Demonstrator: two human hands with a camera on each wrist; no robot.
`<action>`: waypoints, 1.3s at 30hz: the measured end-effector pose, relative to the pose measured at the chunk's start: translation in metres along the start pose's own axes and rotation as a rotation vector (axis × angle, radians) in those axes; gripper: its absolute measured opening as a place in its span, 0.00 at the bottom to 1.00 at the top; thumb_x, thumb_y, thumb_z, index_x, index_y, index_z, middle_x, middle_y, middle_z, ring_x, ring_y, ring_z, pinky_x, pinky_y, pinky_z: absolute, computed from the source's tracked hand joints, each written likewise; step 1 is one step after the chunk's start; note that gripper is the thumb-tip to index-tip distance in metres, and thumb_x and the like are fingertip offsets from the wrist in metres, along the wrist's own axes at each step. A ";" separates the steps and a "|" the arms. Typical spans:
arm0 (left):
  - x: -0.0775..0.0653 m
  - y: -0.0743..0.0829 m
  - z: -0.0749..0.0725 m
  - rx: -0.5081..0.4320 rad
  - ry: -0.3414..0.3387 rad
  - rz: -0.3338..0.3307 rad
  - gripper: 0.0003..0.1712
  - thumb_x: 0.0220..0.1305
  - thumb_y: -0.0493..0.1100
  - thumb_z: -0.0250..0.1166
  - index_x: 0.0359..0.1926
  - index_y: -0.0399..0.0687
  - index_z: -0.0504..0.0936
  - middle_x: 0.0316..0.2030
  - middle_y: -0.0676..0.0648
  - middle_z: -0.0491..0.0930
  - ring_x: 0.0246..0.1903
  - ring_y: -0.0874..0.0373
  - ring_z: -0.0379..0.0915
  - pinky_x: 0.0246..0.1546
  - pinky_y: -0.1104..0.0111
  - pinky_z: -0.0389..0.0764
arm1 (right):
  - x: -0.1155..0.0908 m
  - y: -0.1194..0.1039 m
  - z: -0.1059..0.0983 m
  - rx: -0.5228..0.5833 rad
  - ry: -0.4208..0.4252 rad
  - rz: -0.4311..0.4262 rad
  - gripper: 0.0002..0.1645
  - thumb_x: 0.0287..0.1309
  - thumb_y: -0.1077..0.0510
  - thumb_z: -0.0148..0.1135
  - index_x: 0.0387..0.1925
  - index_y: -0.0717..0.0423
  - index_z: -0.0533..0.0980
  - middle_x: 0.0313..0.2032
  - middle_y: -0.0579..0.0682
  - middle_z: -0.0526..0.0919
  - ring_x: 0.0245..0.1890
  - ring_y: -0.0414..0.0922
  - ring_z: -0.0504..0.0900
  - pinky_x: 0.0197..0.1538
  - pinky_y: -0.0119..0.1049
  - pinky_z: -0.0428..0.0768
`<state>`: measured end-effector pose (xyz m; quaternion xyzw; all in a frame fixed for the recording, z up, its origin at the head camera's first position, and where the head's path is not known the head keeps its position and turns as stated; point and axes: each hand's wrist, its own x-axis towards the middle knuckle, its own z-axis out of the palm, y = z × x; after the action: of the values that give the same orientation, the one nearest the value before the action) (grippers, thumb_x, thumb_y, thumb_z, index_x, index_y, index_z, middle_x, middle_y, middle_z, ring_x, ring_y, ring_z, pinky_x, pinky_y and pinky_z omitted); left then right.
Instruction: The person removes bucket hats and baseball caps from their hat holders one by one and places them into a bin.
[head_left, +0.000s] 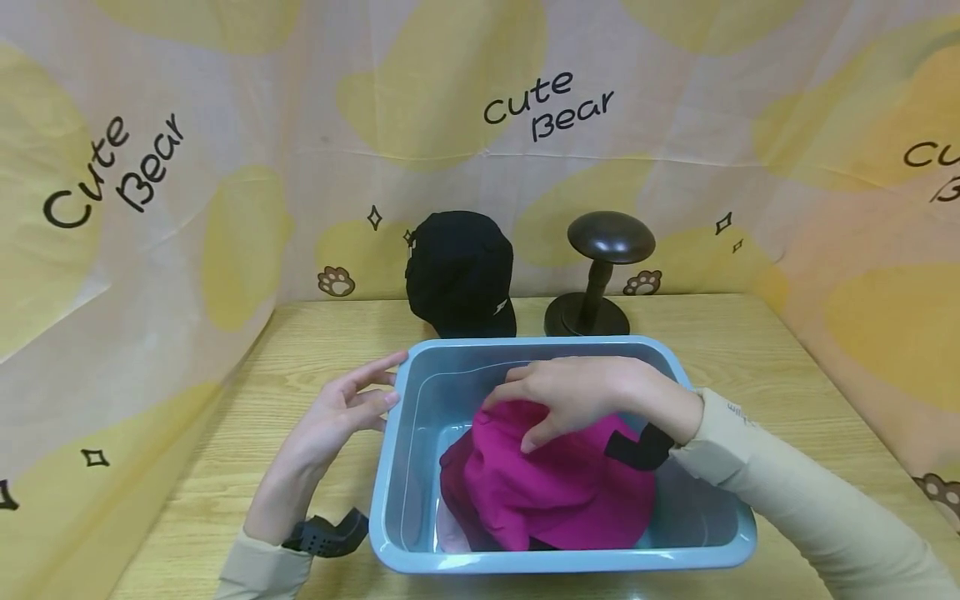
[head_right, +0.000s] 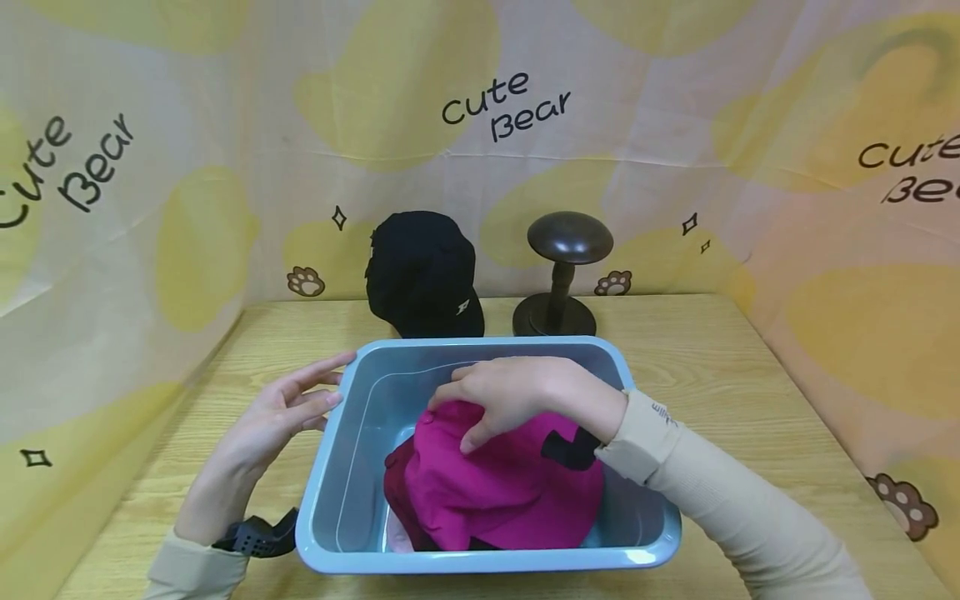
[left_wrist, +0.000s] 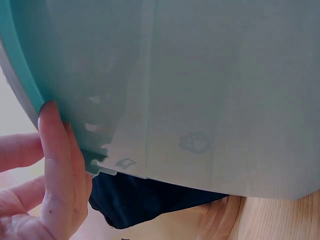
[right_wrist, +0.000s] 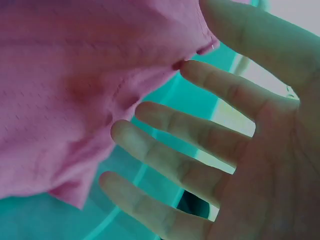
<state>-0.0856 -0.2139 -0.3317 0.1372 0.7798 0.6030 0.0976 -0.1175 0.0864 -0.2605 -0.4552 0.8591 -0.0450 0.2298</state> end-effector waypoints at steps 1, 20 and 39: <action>0.000 0.000 0.000 -0.001 -0.001 0.002 0.31 0.67 0.42 0.59 0.69 0.46 0.65 0.54 0.32 0.71 0.38 0.58 0.84 0.40 0.62 0.85 | -0.002 0.000 -0.002 -0.008 0.013 -0.005 0.33 0.56 0.44 0.66 0.64 0.38 0.69 0.55 0.42 0.75 0.54 0.40 0.73 0.56 0.38 0.76; 0.002 -0.001 -0.002 -0.005 -0.004 0.000 0.31 0.67 0.42 0.59 0.69 0.47 0.65 0.53 0.33 0.71 0.37 0.57 0.84 0.39 0.61 0.85 | -0.015 0.005 -0.040 -0.039 0.337 -0.045 0.26 0.57 0.50 0.66 0.58 0.44 0.74 0.55 0.43 0.79 0.55 0.43 0.78 0.56 0.41 0.79; 0.001 -0.001 -0.001 -0.003 0.008 -0.012 0.31 0.66 0.43 0.60 0.69 0.49 0.66 0.54 0.33 0.72 0.38 0.57 0.84 0.40 0.62 0.85 | -0.003 0.023 -0.059 -0.055 0.618 -0.138 0.18 0.58 0.52 0.66 0.51 0.49 0.78 0.49 0.44 0.80 0.51 0.41 0.78 0.53 0.38 0.79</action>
<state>-0.0874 -0.2144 -0.3321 0.1301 0.7801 0.6041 0.0981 -0.1595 0.0946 -0.2135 -0.4832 0.8562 -0.1735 -0.0580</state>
